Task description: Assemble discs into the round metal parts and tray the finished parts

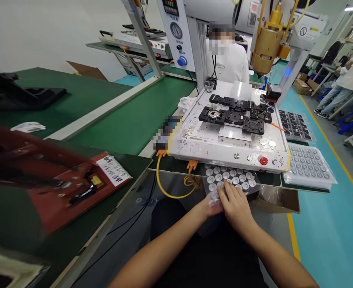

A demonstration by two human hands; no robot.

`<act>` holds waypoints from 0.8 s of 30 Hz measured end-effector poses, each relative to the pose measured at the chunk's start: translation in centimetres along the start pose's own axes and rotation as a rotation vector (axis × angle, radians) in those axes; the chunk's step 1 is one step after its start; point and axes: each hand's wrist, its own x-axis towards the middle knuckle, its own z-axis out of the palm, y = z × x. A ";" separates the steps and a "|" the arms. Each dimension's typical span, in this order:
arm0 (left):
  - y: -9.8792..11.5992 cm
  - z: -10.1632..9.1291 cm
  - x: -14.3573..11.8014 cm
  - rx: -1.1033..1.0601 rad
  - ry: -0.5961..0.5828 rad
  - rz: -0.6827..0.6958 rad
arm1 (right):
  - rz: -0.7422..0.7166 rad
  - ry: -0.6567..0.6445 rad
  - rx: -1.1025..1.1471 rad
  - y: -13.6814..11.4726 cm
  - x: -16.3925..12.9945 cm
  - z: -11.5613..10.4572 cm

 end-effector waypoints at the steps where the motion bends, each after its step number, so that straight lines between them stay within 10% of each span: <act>1: -0.1 -0.4 0.2 -0.031 0.002 -0.005 | 0.034 -0.036 -0.021 0.0 1.0 0.7; 9: 0.2 -3.1 -2.2 -0.126 0.016 0.111 | 0.106 -0.133 0.108 1.2 2.8 1.4; 15: 1.6 -1.8 -3.8 0.128 0.024 0.245 | 0.217 -0.077 0.028 3.7 -2.0 1.0; 24: 2.4 -1.2 -1.9 0.213 0.156 0.292 | 0.177 -0.130 -0.013 6.2 -1.6 2.9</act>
